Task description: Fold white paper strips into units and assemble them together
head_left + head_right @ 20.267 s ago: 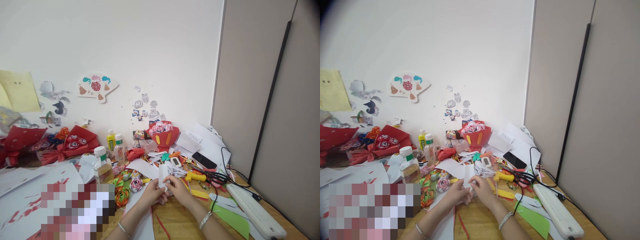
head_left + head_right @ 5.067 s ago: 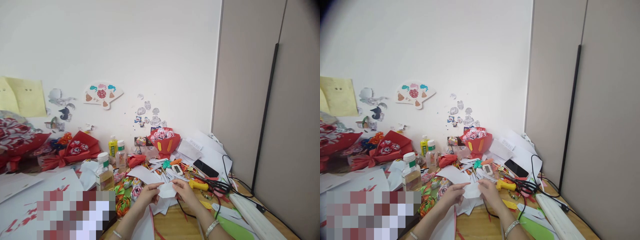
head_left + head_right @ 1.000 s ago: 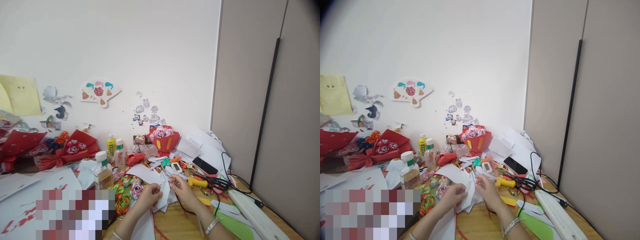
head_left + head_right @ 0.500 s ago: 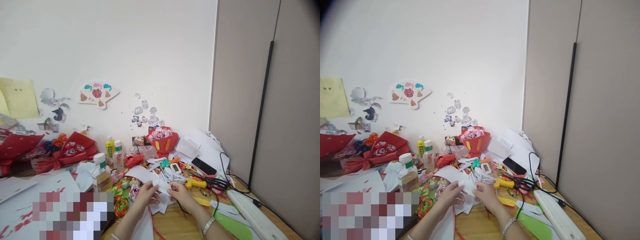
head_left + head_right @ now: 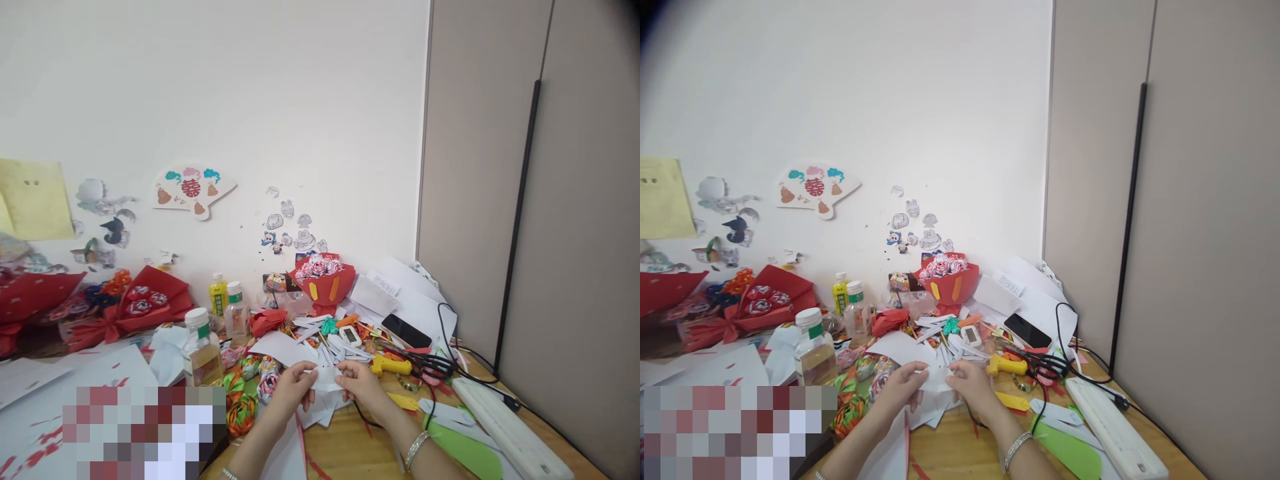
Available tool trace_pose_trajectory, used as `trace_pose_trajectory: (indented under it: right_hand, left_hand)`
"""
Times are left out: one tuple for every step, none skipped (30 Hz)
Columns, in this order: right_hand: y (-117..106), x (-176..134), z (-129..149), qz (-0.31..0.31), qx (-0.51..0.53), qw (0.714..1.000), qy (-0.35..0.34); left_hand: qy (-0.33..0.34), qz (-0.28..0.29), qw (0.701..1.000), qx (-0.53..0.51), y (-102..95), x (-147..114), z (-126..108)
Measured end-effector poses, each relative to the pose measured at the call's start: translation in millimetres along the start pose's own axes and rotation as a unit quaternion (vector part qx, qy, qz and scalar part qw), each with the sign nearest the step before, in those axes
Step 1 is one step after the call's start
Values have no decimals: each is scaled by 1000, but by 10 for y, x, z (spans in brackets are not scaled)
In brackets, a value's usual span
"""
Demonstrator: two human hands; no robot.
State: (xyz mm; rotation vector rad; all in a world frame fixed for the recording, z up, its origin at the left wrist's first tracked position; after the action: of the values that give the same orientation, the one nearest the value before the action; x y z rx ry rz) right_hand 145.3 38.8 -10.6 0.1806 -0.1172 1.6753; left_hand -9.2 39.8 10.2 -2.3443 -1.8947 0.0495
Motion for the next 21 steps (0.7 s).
trace_pose_trajectory:
  right_hand:
    - [-1,-6,11,-1,7,1000,-1]
    - [-5,-11,23,-5,13,1000,-1]
    - [-10,-16,35,-12,20,1000,-2]
    - [-15,-20,47,-20,27,999,-5]
    - [-19,-23,58,-28,34,999,-9]
    - [-21,-26,67,-35,39,999,-13]
    - [-20,-28,73,-39,42,998,-18]
    - [-18,-30,78,-42,43,998,-22]
    - [-15,-32,80,-44,43,998,-26]
    - [-12,-35,83,-44,43,998,-28]
    - [-11,-38,86,-43,44,998,-31]
    - [-12,-41,90,-42,48,997,-34]
    - [-14,-44,96,-40,53,997,-37]
    - [-17,-47,104,-35,56,997,-39]
    - [-20,-49,110,-29,56,997,-40]
    - [-23,-49,115,-23,53,997,-41]
    - [-26,-47,119,-18,50,998,-43]
    - [-30,-43,120,-14,44,998,-45]
    - [-34,-38,119,-12,36,998,-50]
    - [-39,-32,117,-12,26,998,-56]
    - [-44,-26,114,-13,11,998,-64]
  left_hand:
    - [1,0,1000,-6,-1,4,2]
    - [-1,0,1000,-15,-3,7,5]
    - [-6,-1,1000,-27,-5,7,6]
    - [-12,-1,999,-43,-5,5,5]
    - [-18,1,998,-62,-3,-1,2]
    - [-24,2,996,-82,0,-9,-4]
    - [-26,3,994,-103,3,-19,-14]
    - [-25,4,992,-124,5,-29,-26]
    - [-25,6,989,-144,7,-40,-38]
    - [-24,8,987,-161,8,-51,-50]
    - [-25,12,984,-175,9,-62,-61]
    - [-27,20,982,-184,11,-73,-71]
    - [-29,32,981,-189,15,-83,-80]
    - [-31,45,981,-188,20,-93,-86]
    - [-31,56,981,-183,27,-100,-89]
    - [-33,64,982,-173,33,-102,-85]
    - [-36,65,985,-157,37,-99,-73]
    - [-40,58,989,-134,40,-90,-53]
    - [-45,46,992,-106,41,-75,-28]
    - [-49,34,995,-75,41,-57,0]
    - [-51,25,997,-45,43,-38,26]
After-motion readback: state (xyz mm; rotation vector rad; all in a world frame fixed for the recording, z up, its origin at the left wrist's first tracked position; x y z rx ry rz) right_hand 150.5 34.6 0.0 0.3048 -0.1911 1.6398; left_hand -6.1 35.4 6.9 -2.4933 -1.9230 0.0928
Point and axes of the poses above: each hand's wrist, its own x-axis towards the middle knuckle, its own y-axis out of the palm, z = x × y, the point moved 3 cm from there along x, towards the middle knuckle, and after that the axes turned 3 degrees about -z, right-handed, at the moved point
